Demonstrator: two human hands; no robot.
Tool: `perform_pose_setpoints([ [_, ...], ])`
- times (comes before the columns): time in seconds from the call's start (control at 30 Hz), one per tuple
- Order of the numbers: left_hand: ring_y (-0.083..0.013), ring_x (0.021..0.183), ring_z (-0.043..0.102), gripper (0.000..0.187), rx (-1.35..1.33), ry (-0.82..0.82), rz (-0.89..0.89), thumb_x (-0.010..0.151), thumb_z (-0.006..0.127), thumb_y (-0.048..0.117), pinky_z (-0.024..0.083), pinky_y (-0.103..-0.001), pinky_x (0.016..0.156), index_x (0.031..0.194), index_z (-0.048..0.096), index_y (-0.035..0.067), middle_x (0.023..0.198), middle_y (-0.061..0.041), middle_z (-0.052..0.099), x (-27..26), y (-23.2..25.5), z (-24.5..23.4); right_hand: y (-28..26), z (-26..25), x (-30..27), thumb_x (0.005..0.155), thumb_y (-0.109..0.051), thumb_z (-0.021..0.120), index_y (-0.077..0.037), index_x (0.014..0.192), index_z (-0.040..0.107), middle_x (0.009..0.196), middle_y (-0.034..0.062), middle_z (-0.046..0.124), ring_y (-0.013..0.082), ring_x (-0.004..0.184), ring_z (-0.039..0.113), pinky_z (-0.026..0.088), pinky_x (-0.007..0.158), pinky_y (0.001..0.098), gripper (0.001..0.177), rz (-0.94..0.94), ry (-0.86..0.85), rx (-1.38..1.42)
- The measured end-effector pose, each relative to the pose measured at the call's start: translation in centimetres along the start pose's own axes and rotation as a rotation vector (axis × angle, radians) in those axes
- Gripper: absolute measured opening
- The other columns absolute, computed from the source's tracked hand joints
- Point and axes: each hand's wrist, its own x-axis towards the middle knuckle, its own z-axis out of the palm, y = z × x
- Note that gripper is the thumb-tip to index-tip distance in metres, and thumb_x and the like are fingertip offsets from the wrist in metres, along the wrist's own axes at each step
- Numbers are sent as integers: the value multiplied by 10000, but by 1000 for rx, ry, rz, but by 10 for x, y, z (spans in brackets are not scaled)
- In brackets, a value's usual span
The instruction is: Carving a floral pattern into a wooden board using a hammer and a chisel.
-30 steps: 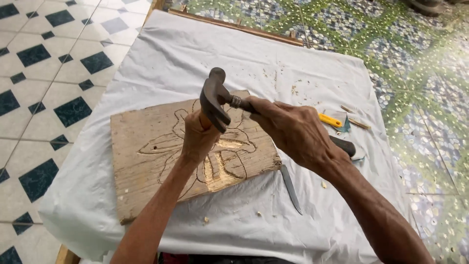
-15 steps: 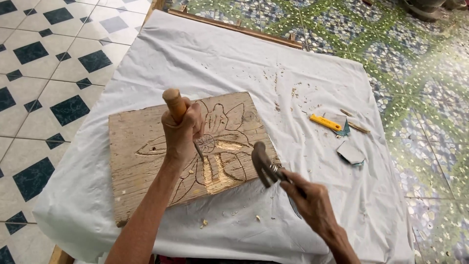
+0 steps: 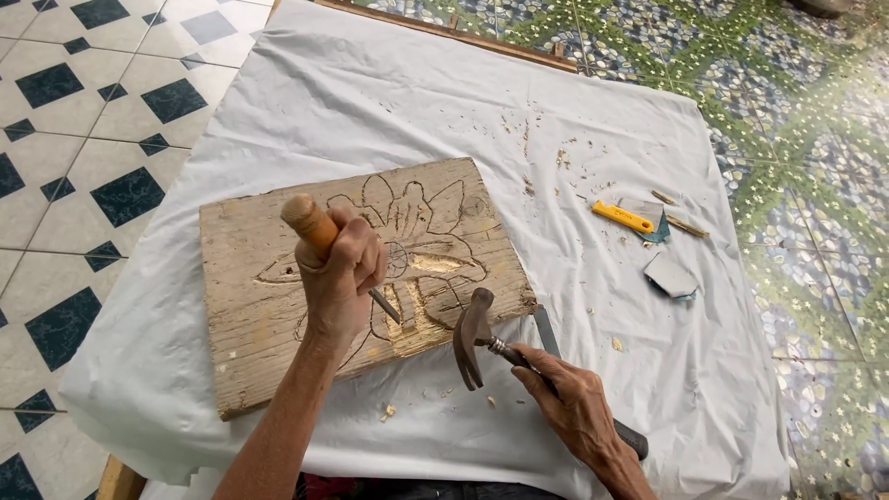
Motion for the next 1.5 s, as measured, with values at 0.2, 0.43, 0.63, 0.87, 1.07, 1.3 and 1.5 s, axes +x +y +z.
perform_pose_setpoints([
  [0.2,-53,459,223,156,-38,28,47,968,653,183,221,-234,385,874,529,179,555,70,315,1,-10,-10,3,10,-3,935,-309,666,-271,1285,677,1140,-56,804,107,567,793,560,538,282,352,-18,-19,-96],
  [0.43,-71,548,440,547,242,-38,70,1000,496,665,405,-214,466,1040,530,120,702,34,478,-11,1,-10,6,13,-4,941,-323,660,-265,1275,686,1019,-66,805,103,556,768,551,499,302,341,-15,-8,-125],
  [0.63,-206,922,671,409,322,-241,-38,1034,472,223,592,-366,861,1395,416,40,1078,-103,650,-17,33,-10,7,15,-5,954,-323,645,-269,1268,689,1084,-75,799,143,688,745,559,529,324,321,-77,45,-188],
  [0.87,-169,663,679,287,310,-187,165,999,710,154,679,-288,617,1204,532,62,879,-54,615,-5,-1,-14,11,19,-7,966,-331,628,-274,1279,675,1016,-68,791,162,678,729,553,524,338,322,-94,42,-230],
  [1.07,-171,580,613,335,250,-116,179,1083,495,381,556,-298,527,1207,529,71,805,-33,566,1,3,12,8,17,-5,974,-344,606,-300,1278,668,1007,-94,776,149,672,713,537,506,333,314,-64,20,-252],
  [1.3,-235,698,700,277,186,-216,153,1071,585,188,666,-369,596,1288,492,44,880,-66,609,0,2,-1,11,17,-4,974,-340,614,-284,1279,667,1001,-79,785,148,699,729,540,498,330,315,-100,29,-258],
  [1.5,-94,469,491,257,162,-120,169,1052,621,323,304,-205,368,1163,490,133,772,-35,605,5,-7,18,9,16,-5,971,-348,611,-288,1286,668,1045,-63,794,162,716,744,552,521,336,326,-76,17,-232],
])
